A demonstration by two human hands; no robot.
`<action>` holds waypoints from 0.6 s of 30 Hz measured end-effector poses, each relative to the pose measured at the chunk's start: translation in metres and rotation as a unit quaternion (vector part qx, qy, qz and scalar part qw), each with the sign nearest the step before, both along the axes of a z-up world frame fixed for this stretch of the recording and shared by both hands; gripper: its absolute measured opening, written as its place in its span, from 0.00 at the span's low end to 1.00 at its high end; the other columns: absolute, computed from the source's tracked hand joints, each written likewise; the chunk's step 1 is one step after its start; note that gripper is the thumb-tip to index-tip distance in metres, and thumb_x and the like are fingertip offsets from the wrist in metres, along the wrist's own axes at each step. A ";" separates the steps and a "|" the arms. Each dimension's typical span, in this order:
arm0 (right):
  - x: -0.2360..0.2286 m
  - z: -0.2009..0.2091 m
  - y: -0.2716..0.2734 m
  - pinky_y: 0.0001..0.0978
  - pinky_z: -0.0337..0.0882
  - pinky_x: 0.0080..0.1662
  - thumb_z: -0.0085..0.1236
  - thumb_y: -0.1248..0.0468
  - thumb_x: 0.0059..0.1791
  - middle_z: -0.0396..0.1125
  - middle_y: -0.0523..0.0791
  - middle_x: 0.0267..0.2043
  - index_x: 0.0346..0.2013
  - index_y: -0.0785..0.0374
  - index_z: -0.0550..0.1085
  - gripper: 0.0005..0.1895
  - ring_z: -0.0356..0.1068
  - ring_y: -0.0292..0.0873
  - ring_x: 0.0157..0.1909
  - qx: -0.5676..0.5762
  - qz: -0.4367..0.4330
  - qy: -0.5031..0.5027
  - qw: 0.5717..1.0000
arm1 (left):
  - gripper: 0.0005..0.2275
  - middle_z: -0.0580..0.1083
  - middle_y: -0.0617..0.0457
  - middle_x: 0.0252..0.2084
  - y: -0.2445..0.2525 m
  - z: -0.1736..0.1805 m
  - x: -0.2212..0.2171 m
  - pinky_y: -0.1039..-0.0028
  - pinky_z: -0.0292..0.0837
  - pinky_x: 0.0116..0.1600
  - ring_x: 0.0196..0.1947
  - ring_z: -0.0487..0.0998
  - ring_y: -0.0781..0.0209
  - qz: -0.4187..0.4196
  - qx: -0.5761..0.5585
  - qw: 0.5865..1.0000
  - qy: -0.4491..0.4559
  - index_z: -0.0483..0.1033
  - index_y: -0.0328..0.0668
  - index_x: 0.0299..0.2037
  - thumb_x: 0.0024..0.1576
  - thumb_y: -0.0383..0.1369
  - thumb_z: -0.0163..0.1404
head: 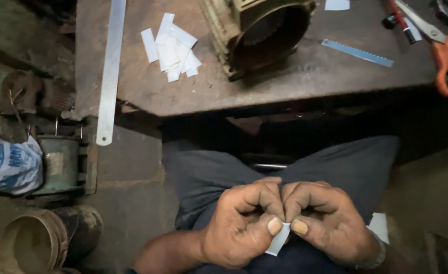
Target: The person folds small rectangular strips of white material and inserts them into the slots of an electric motor stator using their hands.
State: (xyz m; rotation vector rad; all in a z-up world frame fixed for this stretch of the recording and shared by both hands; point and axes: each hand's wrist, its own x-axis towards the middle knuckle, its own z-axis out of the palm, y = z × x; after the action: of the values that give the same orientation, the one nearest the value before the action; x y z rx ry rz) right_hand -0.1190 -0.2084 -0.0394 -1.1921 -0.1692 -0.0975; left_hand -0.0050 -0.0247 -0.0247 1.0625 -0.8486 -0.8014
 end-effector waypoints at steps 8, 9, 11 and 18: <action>-0.015 0.009 -0.056 0.29 0.74 0.36 0.62 0.66 0.49 0.76 0.46 0.32 0.34 0.68 0.79 0.06 0.77 0.38 0.34 -0.174 -0.117 0.022 0.978 | 0.07 0.69 0.55 0.28 -0.068 0.002 0.007 0.58 0.69 0.66 0.26 0.70 0.66 0.059 -0.016 0.988 -0.143 0.69 0.40 0.34 0.64 0.31 0.51; -0.017 0.015 -0.065 0.29 0.76 0.36 0.63 0.66 0.48 0.77 0.47 0.33 0.35 0.68 0.80 0.06 0.79 0.39 0.34 -0.216 -0.138 0.024 0.966 | 0.08 0.68 0.55 0.27 -0.080 0.004 0.010 0.57 0.70 0.64 0.25 0.69 0.65 0.076 -0.029 0.979 -0.186 0.69 0.39 0.33 0.63 0.31 0.52; -0.011 0.028 -0.080 0.31 0.77 0.39 0.61 0.67 0.48 0.77 0.47 0.34 0.36 0.67 0.79 0.06 0.78 0.40 0.36 -0.259 -0.250 0.024 0.933 | 0.09 0.66 0.56 0.24 -0.103 0.007 0.020 0.55 0.72 0.61 0.24 0.67 0.64 0.120 -0.058 0.958 -0.253 0.68 0.39 0.31 0.62 0.31 0.52; 0.085 0.057 -0.116 0.43 0.71 0.50 0.61 0.70 0.46 0.73 0.53 0.46 0.43 0.66 0.78 0.11 0.72 0.56 0.47 -0.573 -0.431 0.043 0.695 | 0.06 0.63 0.55 0.23 -0.139 0.019 0.080 0.45 0.64 0.66 0.24 0.67 0.59 0.239 -0.077 0.793 -0.556 0.69 0.40 0.28 0.55 0.24 0.52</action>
State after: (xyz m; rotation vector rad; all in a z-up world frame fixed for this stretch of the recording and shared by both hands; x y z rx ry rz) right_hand -0.0336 -0.3240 0.0181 -2.4643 0.5372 -0.8693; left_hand 0.0755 -0.1634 -0.0061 1.5101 -1.4894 0.4349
